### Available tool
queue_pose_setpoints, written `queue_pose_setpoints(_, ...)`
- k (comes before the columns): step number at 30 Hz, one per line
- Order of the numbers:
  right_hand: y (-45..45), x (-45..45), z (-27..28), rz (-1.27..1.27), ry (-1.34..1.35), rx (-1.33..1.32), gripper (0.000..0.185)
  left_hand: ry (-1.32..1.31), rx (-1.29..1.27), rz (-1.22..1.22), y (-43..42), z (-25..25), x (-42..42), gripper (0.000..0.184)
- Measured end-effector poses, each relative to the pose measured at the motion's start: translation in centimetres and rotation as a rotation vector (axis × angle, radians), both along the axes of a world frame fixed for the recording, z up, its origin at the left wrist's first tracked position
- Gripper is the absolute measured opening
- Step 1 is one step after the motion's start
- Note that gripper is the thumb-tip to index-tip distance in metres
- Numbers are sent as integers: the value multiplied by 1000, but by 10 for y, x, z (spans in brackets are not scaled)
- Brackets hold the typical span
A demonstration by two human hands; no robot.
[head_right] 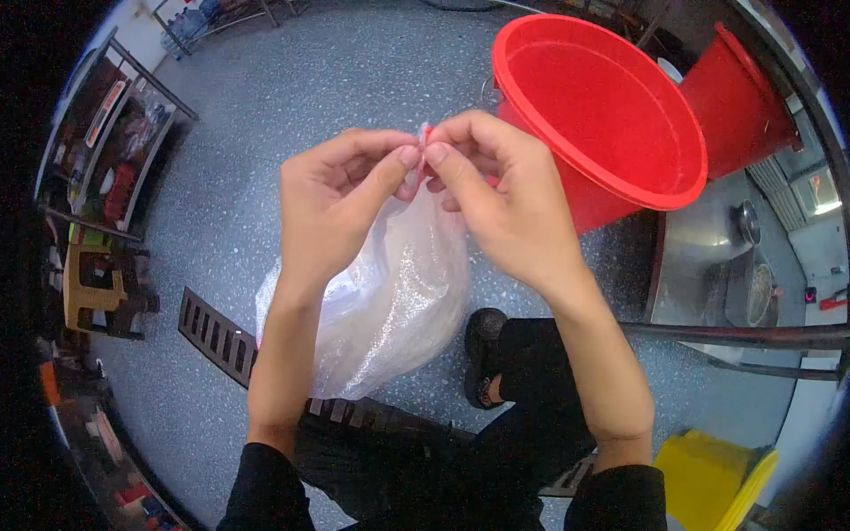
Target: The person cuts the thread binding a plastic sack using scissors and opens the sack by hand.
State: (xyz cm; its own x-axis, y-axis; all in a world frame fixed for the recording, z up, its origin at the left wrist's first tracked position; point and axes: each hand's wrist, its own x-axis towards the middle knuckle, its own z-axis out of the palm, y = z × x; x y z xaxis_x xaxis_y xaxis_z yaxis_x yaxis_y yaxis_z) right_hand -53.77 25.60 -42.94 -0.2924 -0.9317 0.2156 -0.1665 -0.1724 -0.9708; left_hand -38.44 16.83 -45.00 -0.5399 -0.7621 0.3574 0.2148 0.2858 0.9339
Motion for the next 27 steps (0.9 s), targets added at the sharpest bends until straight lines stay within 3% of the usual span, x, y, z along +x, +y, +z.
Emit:
queue_pose_setpoints(5,1,-1,-1,34,0,15,17,-86,55,-42,-4,11,1,18)
queue_pose_setpoints(8,0,-2,-1,47,14,25,16,-106,176,-222,-23,14,3,19)
queue_pose_setpoints(14,-1,-7,1,143,40,45,14,-261,82,-443,-53,30,8,14)
queue_pose_setpoints(17,-2,-5,-1,158,52,22,16,-360,-34,-335,-46,36,6,9)
queue_pose_setpoints(20,-4,-4,4,139,19,32,17,-269,89,-378,-45,29,7,8)
queue_pose_setpoints(23,-4,-6,4,132,2,39,18,-19,276,-393,-48,15,10,8)
queue_pose_setpoints(27,-4,-3,3,133,-5,21,18,-141,61,-275,-47,17,10,14)
